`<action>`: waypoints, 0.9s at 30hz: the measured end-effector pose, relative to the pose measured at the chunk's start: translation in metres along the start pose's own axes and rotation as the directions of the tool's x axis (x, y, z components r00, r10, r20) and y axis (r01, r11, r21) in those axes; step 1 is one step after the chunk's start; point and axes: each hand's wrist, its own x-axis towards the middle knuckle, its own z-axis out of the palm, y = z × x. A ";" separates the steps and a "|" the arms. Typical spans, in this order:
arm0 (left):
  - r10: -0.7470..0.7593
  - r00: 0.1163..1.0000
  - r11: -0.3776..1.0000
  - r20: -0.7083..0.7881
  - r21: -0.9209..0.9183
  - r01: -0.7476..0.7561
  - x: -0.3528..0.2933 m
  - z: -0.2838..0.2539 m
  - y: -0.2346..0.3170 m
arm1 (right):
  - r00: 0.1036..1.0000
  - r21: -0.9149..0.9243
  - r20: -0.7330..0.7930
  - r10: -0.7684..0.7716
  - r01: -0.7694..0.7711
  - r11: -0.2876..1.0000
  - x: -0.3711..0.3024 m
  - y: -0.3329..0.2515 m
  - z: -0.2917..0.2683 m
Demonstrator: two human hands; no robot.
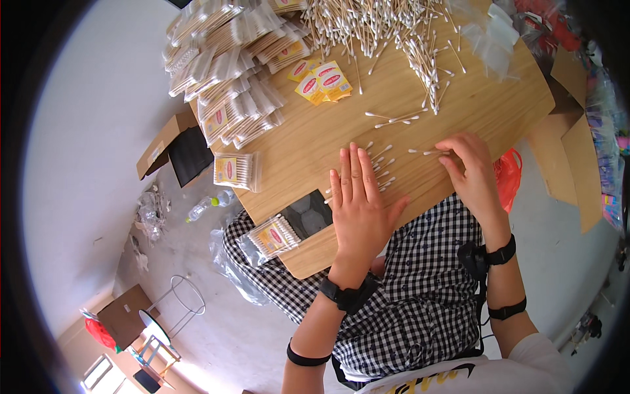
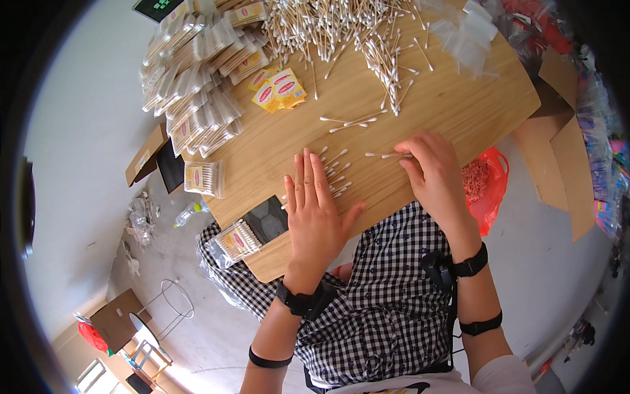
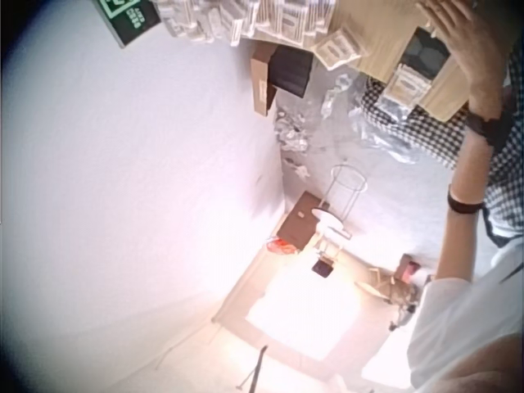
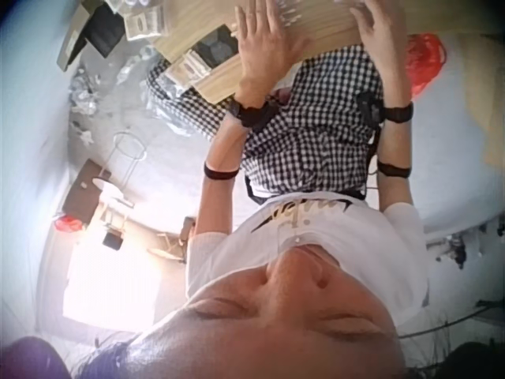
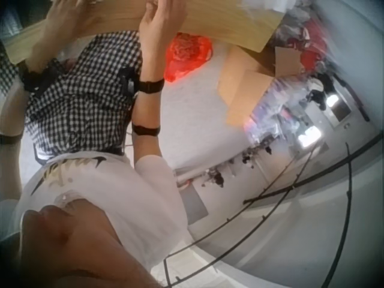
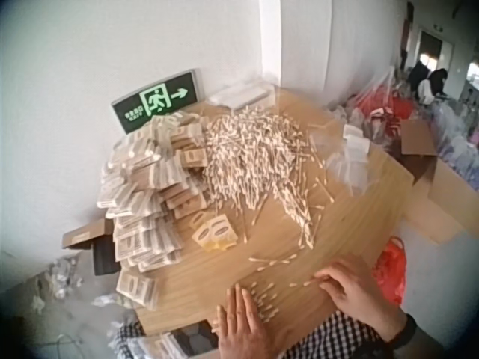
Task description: Sorting cotton swabs and placing them into small plastic bags.
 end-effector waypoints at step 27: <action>-0.028 0.998 0.976 0.051 0.216 0.016 -0.033 0.011 0.001 | 0.977 0.346 0.010 -0.215 0.199 0.917 0.032 -0.045 0.052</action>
